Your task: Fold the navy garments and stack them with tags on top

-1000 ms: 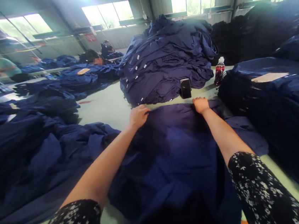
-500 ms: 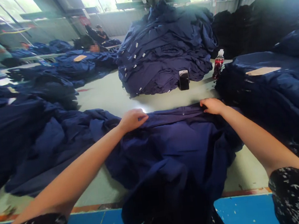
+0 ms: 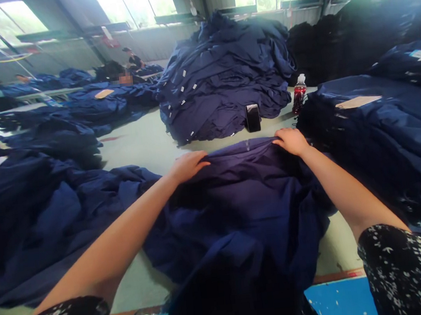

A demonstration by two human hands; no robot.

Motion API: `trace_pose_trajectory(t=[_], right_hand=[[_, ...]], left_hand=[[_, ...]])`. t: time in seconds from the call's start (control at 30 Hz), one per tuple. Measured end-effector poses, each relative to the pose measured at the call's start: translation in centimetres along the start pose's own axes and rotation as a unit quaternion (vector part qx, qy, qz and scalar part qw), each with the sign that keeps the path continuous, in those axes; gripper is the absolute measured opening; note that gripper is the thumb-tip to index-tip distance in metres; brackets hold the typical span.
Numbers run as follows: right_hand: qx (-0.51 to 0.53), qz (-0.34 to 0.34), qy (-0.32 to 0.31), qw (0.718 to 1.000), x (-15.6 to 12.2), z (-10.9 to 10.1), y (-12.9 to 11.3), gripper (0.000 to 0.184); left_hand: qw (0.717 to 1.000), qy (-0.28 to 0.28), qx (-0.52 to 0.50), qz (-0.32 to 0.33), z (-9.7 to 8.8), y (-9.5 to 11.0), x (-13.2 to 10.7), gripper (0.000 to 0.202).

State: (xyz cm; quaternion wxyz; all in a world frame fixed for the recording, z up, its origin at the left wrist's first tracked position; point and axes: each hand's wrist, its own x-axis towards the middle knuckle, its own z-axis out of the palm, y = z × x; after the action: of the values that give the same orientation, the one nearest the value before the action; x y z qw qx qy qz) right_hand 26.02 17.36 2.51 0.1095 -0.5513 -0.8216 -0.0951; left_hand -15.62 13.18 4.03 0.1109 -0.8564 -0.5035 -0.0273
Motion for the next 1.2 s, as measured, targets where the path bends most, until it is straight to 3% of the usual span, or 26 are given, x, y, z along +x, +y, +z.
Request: trace_pose_trajectory(t=[0.13, 0.3, 0.4, 0.53, 0.67, 0.77, 0.87, 0.93, 1.03, 1.1, 1.2], right_hand=[[-0.002, 0.039, 0.075, 0.996, 0.8, -1.4, 0.0, 0.043], [-0.014, 0.071, 0.152, 0.986, 1.1, -3.3, -1.1, 0.041], [-0.034, -0.018, 0.155, 0.987, 0.5, -4.1, -1.2, 0.043], [-0.086, -0.151, 0.106, 0.979, -0.6, -4.8, -1.2, 0.050], [-0.111, -0.200, 0.082, 0.970, -1.0, -5.8, -0.9, 0.050], [-0.077, -0.151, 0.092, 0.981, -1.2, -6.5, 0.2, 0.036], [-0.018, -0.029, 0.114, 0.993, -1.3, -7.1, 1.1, 0.026], [0.002, 0.035, 0.127, 0.991, -1.4, -7.8, 1.1, 0.031], [-0.047, 0.041, 0.129, 0.990, -1.6, -9.9, -0.1, 0.030], [-0.103, 0.038, 0.160, 0.981, -1.6, -12.2, -1.0, 0.027], [-0.112, 0.086, 0.258, 0.956, -1.4, -16.2, -1.6, 0.038]], left_hand=[[0.992, 0.101, 0.074, -0.022, -3.3, -1.5, -0.3, 0.038], [0.980, 0.135, 0.142, 0.019, -6.6, -2.8, -0.1, 0.034], [0.979, 0.152, 0.137, -0.002, -7.3, -3.8, 0.0, 0.029], [0.981, 0.150, 0.119, -0.038, -7.1, -4.6, -0.2, 0.020], [0.979, 0.146, 0.107, -0.092, -6.5, -4.6, -0.9, 0.021], [0.976, 0.145, 0.104, -0.122, -6.7, -4.5, -1.8, 0.024], [0.977, 0.149, 0.091, -0.121, -7.7, -4.4, -2.8, 0.036], [0.981, 0.130, 0.094, -0.105, -8.7, -4.2, -3.4, 0.043], [0.981, 0.110, 0.125, -0.099, -11.0, -3.4, -4.0, 0.048], [0.970, 0.152, 0.141, -0.130, -13.1, -3.0, -4.1, 0.052], [0.940, 0.242, 0.157, -0.181, -16.8, -3.1, -4.4, 0.062]])
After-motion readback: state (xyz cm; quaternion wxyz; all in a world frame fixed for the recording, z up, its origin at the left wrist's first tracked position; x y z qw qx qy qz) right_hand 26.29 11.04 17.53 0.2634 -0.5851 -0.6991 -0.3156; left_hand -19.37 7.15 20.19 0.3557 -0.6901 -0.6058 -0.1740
